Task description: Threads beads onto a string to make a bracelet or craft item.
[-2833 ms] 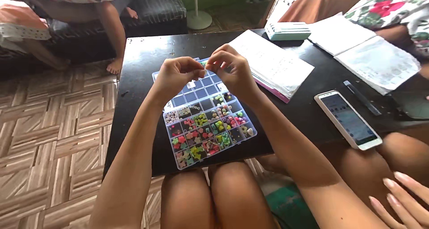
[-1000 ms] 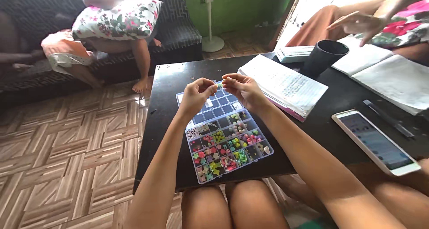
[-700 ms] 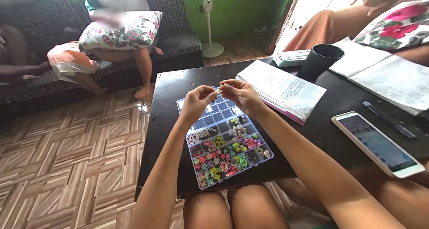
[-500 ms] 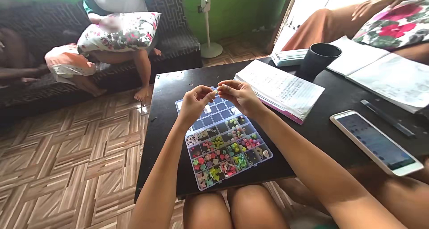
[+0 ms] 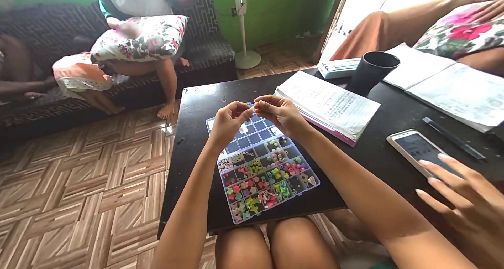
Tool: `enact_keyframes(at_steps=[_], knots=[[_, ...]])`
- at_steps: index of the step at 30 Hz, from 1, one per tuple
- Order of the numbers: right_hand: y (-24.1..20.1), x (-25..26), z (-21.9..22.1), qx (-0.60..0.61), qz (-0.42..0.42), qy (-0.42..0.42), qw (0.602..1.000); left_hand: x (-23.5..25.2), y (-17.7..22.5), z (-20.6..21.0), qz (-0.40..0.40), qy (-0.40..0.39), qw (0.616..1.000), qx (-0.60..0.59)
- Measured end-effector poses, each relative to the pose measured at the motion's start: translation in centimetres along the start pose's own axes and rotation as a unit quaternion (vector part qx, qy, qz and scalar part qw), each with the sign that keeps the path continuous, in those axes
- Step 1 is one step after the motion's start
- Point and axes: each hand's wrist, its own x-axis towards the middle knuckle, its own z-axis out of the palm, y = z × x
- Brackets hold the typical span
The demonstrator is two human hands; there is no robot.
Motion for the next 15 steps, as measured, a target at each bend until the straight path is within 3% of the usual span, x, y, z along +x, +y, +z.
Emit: enact_keyframes(at_steps=[15], knots=[[0.03, -0.38, -0.13, -0.07, -0.044, -0.044, 0.996, -0.18, -0.07, -0.17, 0.015, -0.003, 1.0, 0.004]])
